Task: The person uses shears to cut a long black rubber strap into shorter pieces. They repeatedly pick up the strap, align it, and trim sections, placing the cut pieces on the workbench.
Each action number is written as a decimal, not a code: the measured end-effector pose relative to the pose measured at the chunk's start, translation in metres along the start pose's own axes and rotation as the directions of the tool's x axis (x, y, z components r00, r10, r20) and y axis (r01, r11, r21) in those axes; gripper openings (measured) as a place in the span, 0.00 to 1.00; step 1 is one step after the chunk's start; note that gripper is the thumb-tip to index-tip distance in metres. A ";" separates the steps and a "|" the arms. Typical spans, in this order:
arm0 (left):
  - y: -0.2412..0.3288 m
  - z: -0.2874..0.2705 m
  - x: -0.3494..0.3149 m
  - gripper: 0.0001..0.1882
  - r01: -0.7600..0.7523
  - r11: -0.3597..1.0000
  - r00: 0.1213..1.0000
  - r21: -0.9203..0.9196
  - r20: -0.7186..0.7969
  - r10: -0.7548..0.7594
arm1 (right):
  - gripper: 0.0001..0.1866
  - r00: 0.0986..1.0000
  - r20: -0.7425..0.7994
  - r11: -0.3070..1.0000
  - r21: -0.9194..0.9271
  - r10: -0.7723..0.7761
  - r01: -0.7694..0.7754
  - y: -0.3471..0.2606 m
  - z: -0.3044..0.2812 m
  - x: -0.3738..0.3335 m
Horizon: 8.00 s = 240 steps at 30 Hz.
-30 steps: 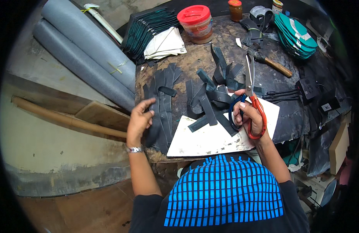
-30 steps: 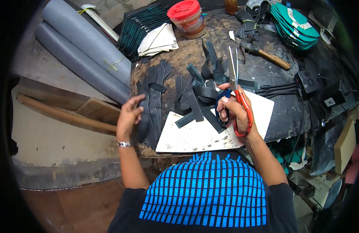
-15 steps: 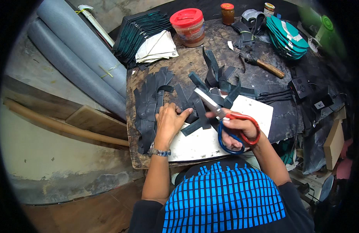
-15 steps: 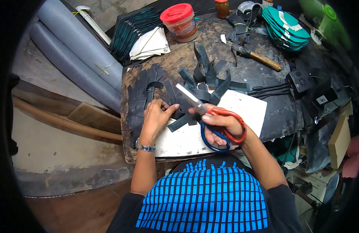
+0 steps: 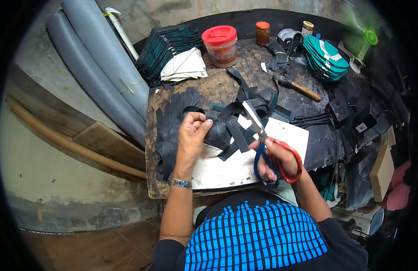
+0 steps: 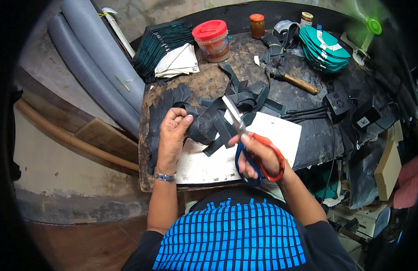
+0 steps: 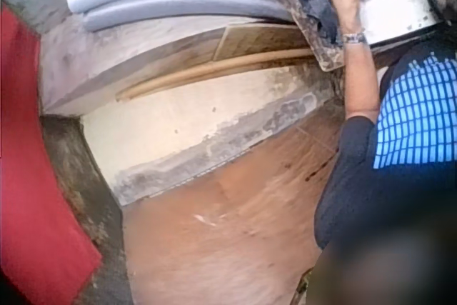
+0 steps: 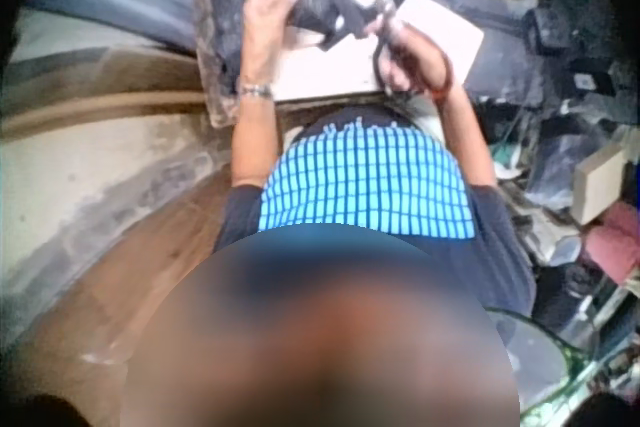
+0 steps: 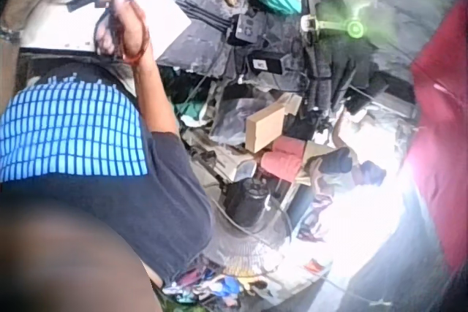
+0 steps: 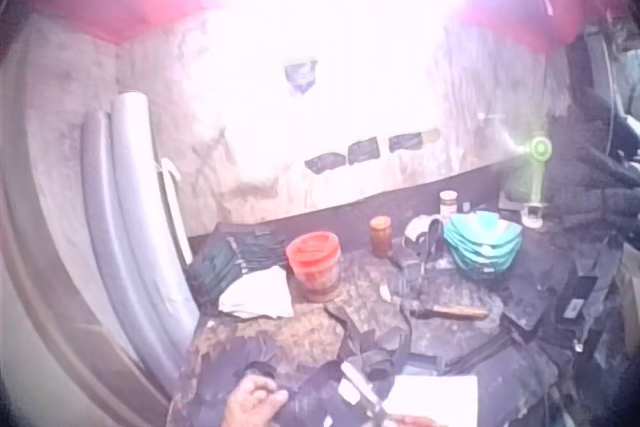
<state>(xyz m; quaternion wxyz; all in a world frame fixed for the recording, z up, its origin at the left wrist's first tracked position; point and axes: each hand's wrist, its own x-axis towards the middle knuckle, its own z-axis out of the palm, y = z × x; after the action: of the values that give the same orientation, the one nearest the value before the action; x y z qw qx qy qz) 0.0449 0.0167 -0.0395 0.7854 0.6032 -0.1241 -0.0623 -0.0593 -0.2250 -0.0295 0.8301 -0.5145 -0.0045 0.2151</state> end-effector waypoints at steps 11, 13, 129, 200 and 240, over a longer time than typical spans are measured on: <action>0.043 0.000 -0.019 0.11 0.001 0.998 0.999 -0.058 -0.045 -0.003 | 0.31 0.977 0.200 0.964 -0.264 0.079 -0.024 0.010 0.037 -0.001; 0.040 0.005 -0.025 0.11 -0.020 0.996 0.997 -0.085 -0.081 0.013 | 0.29 0.985 0.171 0.929 -0.366 0.004 0.060 0.010 0.044 -0.001; 0.033 0.027 -0.065 0.08 0.013 0.968 0.993 -0.251 -0.110 -0.041 | 0.15 0.927 -0.091 0.719 -0.661 -0.363 0.216 0.009 0.043 0.004; 0.037 0.028 -0.078 0.25 0.070 0.942 0.990 -0.328 -0.091 -0.106 | 0.20 0.987 0.073 0.968 -0.217 0.145 -0.126 0.007 0.043 -0.025; 0.036 0.041 -0.090 0.27 0.067 0.997 0.993 0.045 -0.104 -0.062 | 0.37 0.704 0.207 -0.223 -0.972 -0.679 0.070 0.012 0.028 -0.019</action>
<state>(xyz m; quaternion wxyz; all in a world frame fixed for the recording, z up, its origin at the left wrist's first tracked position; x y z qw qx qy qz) -0.0544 0.0105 -0.0053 0.7734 0.6283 -0.0657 -0.0533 -0.0867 -0.2033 -0.0223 0.1890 -0.9380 -0.1436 -0.2525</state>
